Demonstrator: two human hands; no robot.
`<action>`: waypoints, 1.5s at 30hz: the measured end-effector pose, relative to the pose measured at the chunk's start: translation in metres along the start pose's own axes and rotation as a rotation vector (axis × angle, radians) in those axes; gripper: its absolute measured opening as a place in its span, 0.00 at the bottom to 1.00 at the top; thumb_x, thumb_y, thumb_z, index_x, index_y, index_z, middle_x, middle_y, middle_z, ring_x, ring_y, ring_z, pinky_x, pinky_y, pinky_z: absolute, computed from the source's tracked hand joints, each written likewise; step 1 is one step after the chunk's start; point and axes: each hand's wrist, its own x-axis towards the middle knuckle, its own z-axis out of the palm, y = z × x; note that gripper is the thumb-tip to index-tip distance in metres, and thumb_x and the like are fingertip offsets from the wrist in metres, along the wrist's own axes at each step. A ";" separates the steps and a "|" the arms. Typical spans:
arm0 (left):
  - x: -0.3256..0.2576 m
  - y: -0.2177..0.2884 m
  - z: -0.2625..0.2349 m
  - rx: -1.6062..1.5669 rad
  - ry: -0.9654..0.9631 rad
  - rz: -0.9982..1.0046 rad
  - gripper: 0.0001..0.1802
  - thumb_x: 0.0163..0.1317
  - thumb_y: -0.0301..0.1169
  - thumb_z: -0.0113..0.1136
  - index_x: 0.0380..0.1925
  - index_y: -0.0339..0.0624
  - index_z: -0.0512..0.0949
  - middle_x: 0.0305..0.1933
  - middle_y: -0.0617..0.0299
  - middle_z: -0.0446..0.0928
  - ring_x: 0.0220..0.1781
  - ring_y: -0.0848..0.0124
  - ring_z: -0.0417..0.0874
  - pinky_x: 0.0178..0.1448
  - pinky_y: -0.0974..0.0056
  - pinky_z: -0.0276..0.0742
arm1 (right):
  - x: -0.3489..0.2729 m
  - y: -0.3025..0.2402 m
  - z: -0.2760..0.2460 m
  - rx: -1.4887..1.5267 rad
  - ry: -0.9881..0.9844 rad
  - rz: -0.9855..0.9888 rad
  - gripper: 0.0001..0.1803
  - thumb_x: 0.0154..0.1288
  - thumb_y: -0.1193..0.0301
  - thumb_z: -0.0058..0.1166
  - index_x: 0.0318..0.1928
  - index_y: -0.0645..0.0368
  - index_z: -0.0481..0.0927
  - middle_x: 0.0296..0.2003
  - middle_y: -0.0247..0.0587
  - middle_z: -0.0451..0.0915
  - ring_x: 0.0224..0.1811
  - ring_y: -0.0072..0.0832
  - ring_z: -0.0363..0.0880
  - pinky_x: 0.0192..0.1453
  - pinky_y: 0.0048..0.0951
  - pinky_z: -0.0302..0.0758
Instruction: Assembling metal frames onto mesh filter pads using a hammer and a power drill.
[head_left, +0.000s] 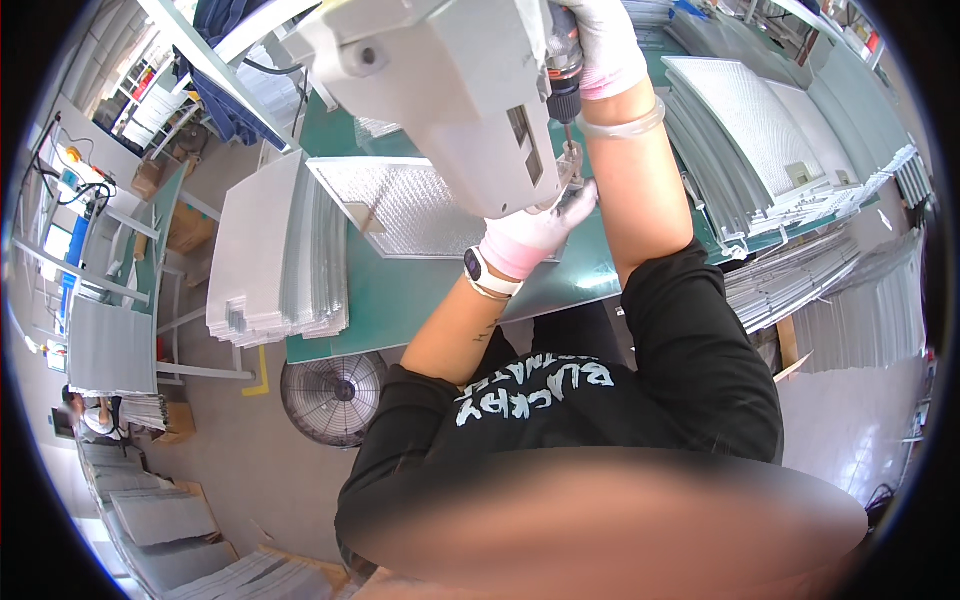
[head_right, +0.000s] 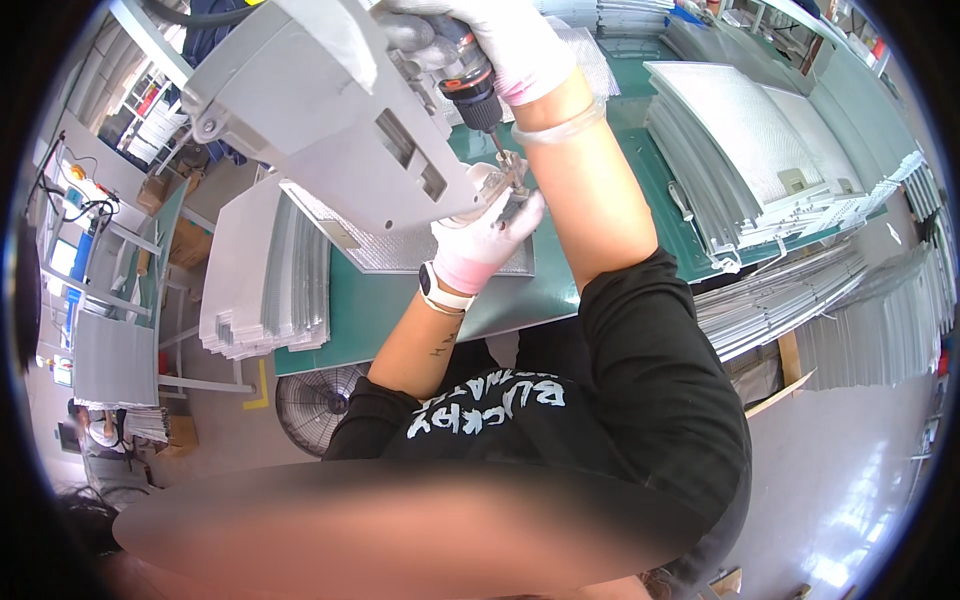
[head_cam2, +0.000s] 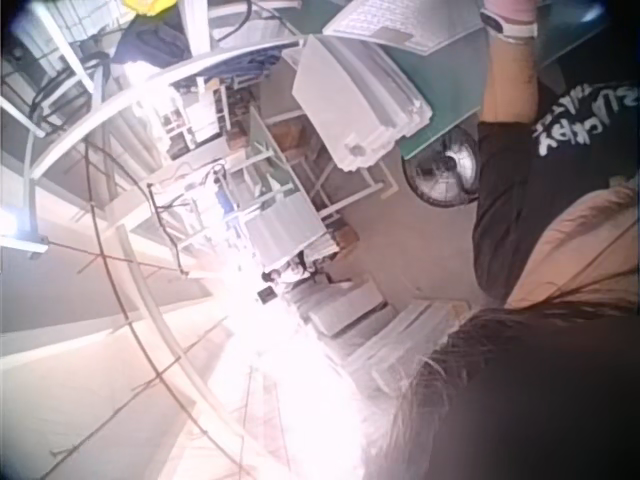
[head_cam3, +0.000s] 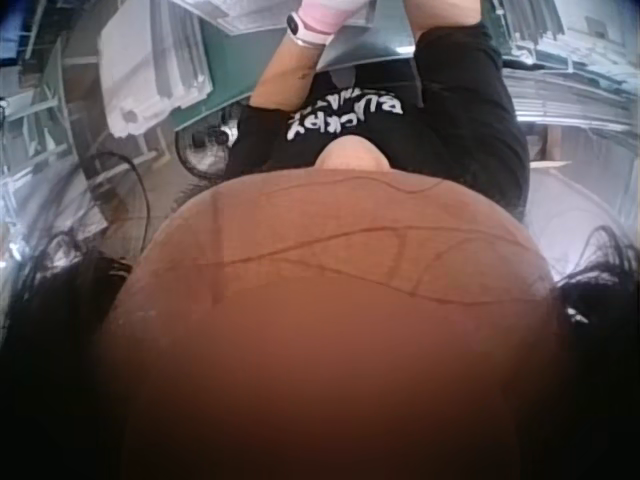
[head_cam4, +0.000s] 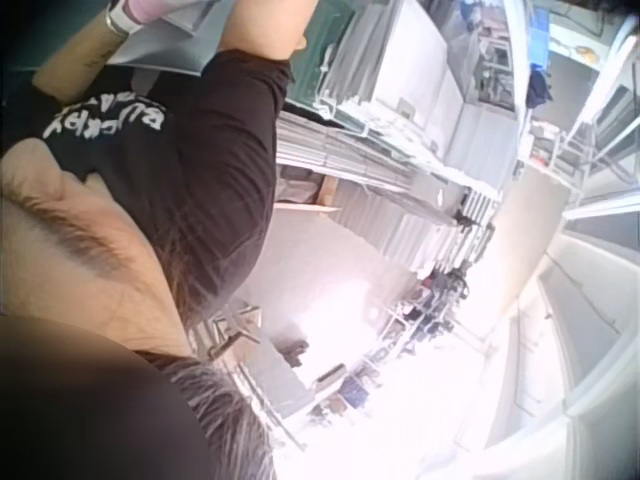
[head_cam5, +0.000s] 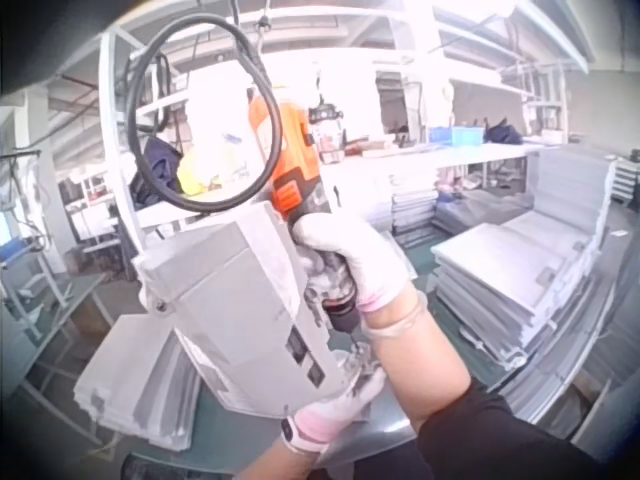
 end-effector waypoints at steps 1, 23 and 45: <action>-0.002 -0.001 0.001 -0.001 0.003 0.003 0.11 0.52 0.36 0.71 0.35 0.47 0.83 0.28 0.68 0.78 0.27 0.70 0.80 0.30 0.65 0.73 | -0.005 -0.001 0.001 0.068 0.146 0.126 0.12 0.63 0.71 0.57 0.44 0.64 0.80 0.26 0.36 0.82 0.21 0.22 0.76 0.23 0.19 0.70; -0.235 0.009 -0.177 -0.023 -1.098 0.276 0.06 0.54 0.36 0.61 0.26 0.49 0.78 0.28 0.64 0.74 0.37 0.63 0.79 0.49 0.57 0.76 | -0.011 -0.043 0.055 -0.040 0.238 -0.039 0.09 0.66 0.64 0.59 0.36 0.51 0.73 0.22 0.32 0.74 0.17 0.18 0.69 0.18 0.18 0.65; -0.090 0.063 -0.102 0.249 -0.372 -0.127 0.16 0.42 0.45 0.72 0.23 0.50 0.77 0.18 0.67 0.67 0.24 0.64 0.72 0.30 0.55 0.62 | -0.096 0.006 0.058 -0.353 0.378 0.003 0.14 0.71 0.60 0.50 0.36 0.57 0.71 0.26 0.32 0.72 0.23 0.15 0.68 0.25 0.17 0.64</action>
